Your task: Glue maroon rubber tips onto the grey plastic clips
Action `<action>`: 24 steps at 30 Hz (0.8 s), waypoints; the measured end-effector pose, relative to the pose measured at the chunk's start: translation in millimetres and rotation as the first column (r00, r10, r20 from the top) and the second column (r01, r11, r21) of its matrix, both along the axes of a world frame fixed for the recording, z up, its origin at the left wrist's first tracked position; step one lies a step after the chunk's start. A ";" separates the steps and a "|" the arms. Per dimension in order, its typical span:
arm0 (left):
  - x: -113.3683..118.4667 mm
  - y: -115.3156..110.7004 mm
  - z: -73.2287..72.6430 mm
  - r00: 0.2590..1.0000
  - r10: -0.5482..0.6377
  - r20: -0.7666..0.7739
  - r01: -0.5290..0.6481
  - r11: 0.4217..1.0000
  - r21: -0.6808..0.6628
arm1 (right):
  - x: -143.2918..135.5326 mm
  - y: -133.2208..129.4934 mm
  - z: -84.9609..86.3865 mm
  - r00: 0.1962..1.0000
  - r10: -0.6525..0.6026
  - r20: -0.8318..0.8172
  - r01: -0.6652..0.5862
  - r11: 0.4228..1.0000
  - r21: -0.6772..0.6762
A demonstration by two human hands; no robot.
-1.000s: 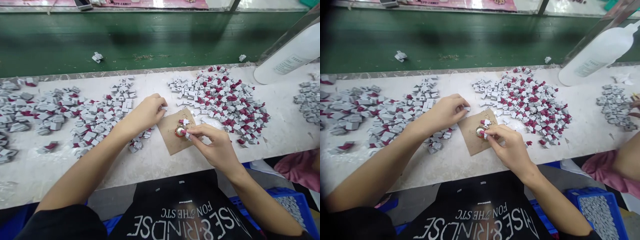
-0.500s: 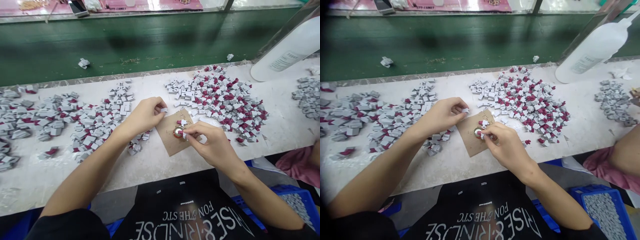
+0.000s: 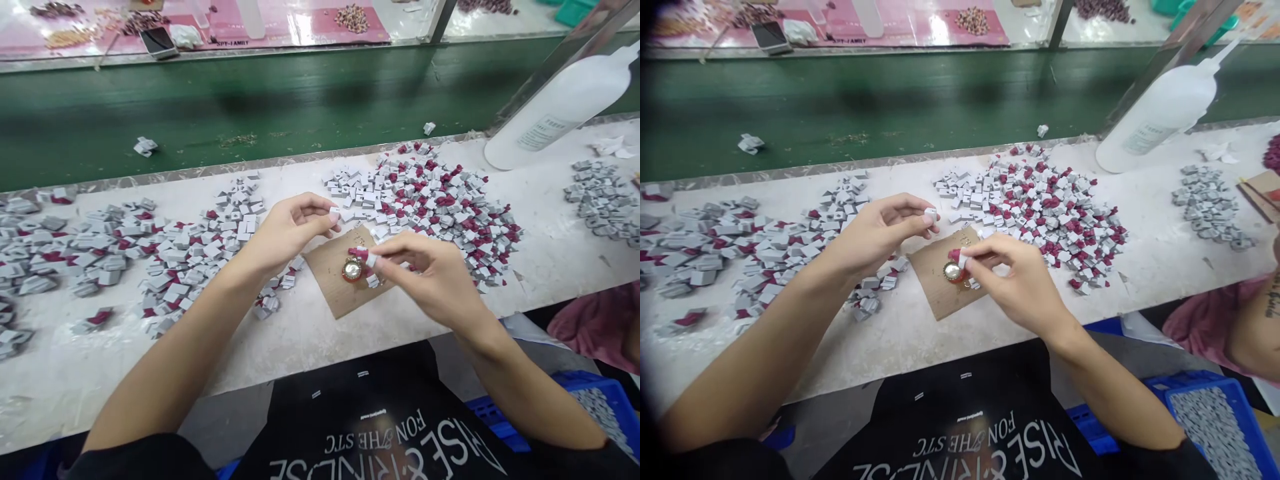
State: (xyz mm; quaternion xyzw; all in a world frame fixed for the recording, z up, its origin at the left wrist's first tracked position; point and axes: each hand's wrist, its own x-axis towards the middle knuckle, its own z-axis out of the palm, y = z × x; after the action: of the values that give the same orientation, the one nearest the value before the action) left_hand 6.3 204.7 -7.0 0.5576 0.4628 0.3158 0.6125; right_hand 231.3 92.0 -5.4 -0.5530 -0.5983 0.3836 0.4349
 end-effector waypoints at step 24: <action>32.6 -15.6 -1.1 0.944 -0.146 0.294 0.176 0.981 -0.077 | 14.4 32.3 -23.2 0.841 -0.130 -0.526 0.082 0.990 -0.115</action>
State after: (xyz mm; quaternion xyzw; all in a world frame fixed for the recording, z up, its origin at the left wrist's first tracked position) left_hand 39.0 189.2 -8.1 0.5098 0.3373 0.3180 0.7247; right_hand 245.7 124.3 -28.6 -0.4759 -0.4055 0.5228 0.5794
